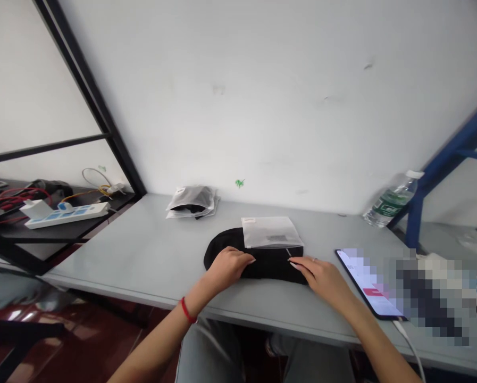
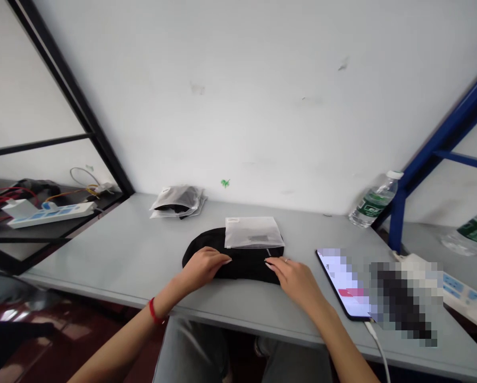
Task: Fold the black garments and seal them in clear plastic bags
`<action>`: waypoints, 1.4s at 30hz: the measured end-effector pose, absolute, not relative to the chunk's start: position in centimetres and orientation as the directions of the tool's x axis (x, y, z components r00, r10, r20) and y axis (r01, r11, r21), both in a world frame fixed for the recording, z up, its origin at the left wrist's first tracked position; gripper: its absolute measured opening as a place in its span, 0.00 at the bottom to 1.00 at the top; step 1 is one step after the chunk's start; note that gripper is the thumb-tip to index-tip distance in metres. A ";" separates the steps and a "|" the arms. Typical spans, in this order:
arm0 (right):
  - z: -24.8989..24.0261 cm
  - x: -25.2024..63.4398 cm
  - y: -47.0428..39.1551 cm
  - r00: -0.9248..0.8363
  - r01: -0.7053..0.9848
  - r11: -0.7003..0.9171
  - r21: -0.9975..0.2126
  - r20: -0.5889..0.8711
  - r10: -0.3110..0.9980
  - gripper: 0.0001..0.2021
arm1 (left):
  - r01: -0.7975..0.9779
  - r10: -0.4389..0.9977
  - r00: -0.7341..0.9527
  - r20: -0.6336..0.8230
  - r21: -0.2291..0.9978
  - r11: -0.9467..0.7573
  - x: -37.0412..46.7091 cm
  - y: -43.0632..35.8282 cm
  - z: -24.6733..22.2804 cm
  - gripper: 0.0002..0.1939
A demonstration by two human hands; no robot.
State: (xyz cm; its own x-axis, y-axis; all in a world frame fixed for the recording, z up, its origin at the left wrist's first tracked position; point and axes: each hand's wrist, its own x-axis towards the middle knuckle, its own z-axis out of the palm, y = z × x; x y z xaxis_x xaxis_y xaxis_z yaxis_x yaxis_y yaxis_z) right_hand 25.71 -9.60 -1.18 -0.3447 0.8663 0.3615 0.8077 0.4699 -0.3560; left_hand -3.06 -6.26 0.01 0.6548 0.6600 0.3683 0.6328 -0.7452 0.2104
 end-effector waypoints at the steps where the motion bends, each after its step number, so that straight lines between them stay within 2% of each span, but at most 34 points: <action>1: -1.2 25.6 -8.8 -0.346 0.822 0.468 -0.324 0.369 0.863 0.17 | 0.641 0.668 0.646 0.370 0.213 -0.738 -2.8 -5.5 0.1 0.14; 6: -2.4 24.8 -6.6 -0.323 0.897 0.419 -0.142 0.436 0.840 0.18 | 0.741 0.740 0.537 0.404 0.192 -0.643 -2.0 -3.5 -0.9 0.13; 10: -2.8 23.2 -7.3 -0.374 0.863 0.490 -0.120 0.500 0.781 0.22 | 0.820 0.781 0.414 0.468 0.180 -0.543 -2.0 -3.5 -1.9 0.11; 12: -2.7 22.1 -8.1 -0.475 0.804 0.580 -0.129 0.449 0.757 0.27 | 0.840 0.799 0.370 0.473 0.196 -0.506 -2.0 -3.4 -2.0 0.11; 16: -2.5 20.5 -8.9 -0.643 0.713 0.678 -0.178 0.218 0.734 0.31 | 0.848 0.817 0.307 0.488 0.250 -0.468 -2.4 -3.9 -1.4 0.09; 19: -2.6 20.3 -8.9 -0.653 0.714 0.664 -0.223 0.129 0.746 0.32 | 0.773 0.768 0.404 0.497 0.265 -0.577 -3.8 -5.4 -0.2 0.16; 22: -2.7 20.3 -8.9 -0.641 0.726 0.648 -0.230 0.114 0.759 0.33 | 0.639 0.677 0.636 0.370 0.239 -0.731 -6.3 -7.4 0.6 0.32; 24: -2.8 20.4 -8.9 -0.637 0.730 0.644 -0.227 0.115 0.763 0.33 | 0.602 0.648 0.704 0.290 0.240 -0.762 -8.2 -8.2 0.5 0.37; 25: -2.9 20.4 -8.9 -0.635 0.731 0.643 -0.226 0.118 0.763 0.33 | 0.609 0.655 0.702 0.280 0.241 -0.756 -9.1 -8.4 0.3 0.35; 30: -3.5 20.4 -8.8 -0.636 0.729 0.650 -0.215 0.139 0.759 0.33 | 0.624 0.669 0.633 0.389 0.255 -0.739 -11.2 -7.5 -0.8 0.09; 33: -3.4 20.4 -8.8 -0.637 0.730 0.652 -0.204 0.140 0.758 0.31 | 0.650 0.700 0.570 0.430 0.285 -0.704 -10.3 -6.3 -1.2 0.05; 37: -3.0 20.3 -9.0 -0.633 0.738 0.645 -0.197 0.130 0.764 0.29 | 0.779 0.824 0.348 0.446 0.351 -0.519 -8.8 -4.9 -2.5 0.09; 40: -2.9 20.3 -9.0 -0.635 0.737 0.648 -0.194 0.129 0.761 0.28 | 0.844 0.867 0.211 0.451 0.363 -0.395 -7.9 -4.5 -3.3 0.26; 42: -3.0 20.3 -9.0 -0.636 0.734 0.651 -0.194 0.139 0.759 0.28 | 0.864 0.867 0.227 0.444 0.319 -0.390 -7.4 -5.0 -3.4 0.30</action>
State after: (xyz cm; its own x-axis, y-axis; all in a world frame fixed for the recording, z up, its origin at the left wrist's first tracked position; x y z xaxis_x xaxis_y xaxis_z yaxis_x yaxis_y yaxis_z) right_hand 20.26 -8.99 -2.98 -0.6364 0.7587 0.1391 0.7337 0.6511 -0.1943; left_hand -7.38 -5.00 -3.41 0.2273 0.8669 0.4435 0.8640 -0.3897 0.3188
